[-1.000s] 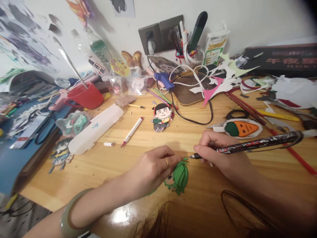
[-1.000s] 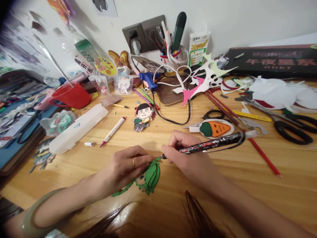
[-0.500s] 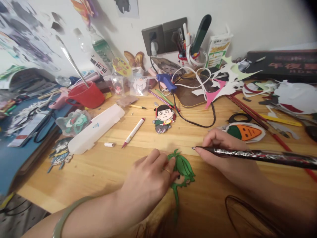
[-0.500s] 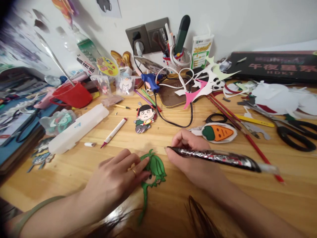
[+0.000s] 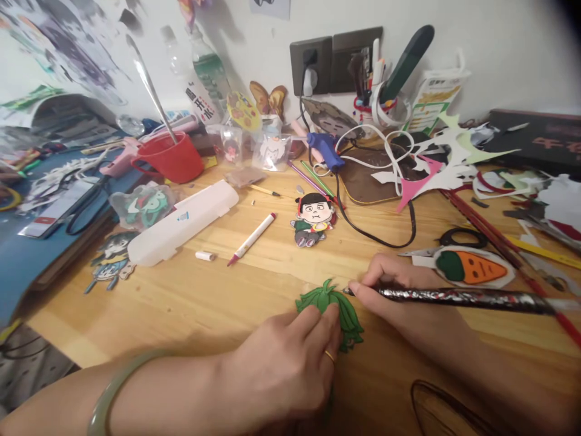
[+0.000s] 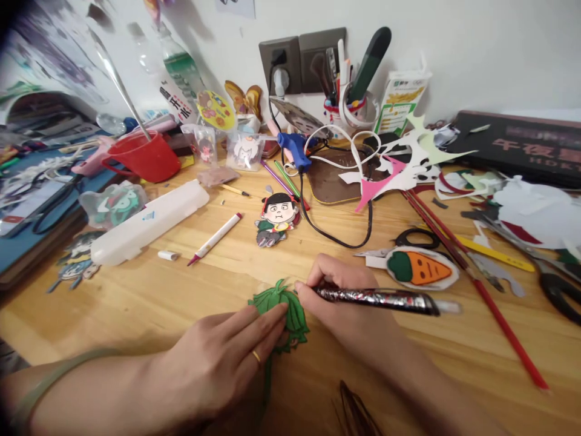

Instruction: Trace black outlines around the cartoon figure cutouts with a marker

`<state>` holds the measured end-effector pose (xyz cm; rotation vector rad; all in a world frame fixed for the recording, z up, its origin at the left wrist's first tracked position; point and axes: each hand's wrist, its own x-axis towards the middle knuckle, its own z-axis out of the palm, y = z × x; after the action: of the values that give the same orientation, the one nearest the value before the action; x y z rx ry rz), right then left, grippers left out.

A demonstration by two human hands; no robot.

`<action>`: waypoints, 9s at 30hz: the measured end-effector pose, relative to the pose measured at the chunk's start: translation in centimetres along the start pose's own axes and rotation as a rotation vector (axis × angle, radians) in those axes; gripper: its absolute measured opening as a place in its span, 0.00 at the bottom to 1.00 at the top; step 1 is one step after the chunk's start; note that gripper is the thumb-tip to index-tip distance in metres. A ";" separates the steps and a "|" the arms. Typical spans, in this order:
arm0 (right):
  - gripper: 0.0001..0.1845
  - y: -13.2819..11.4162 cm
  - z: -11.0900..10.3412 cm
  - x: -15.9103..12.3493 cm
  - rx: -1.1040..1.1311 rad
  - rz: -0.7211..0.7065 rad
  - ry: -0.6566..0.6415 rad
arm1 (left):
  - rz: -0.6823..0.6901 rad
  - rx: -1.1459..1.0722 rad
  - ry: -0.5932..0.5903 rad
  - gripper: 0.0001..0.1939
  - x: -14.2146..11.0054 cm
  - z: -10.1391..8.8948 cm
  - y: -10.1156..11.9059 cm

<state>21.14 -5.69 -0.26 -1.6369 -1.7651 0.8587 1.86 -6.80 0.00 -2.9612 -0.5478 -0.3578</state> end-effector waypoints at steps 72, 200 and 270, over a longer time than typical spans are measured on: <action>0.14 -0.1 -0.4 0.0 0.172 0.059 0.012 | -0.041 0.019 0.031 0.11 0.0 0.3 0.7; 0.15 1.2 0.0 -0.6 -0.038 -0.075 0.081 | 0.017 -0.348 -0.282 0.16 0.5 -0.9 -3.8; 0.12 0.7 -0.1 -0.4 -0.023 -0.088 0.096 | -0.177 -0.341 -0.283 0.14 1.6 -0.2 -2.8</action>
<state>21.73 -6.09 -0.72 -1.5754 -1.7727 0.7102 2.29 -3.71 0.78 -3.3264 -0.8642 -0.0460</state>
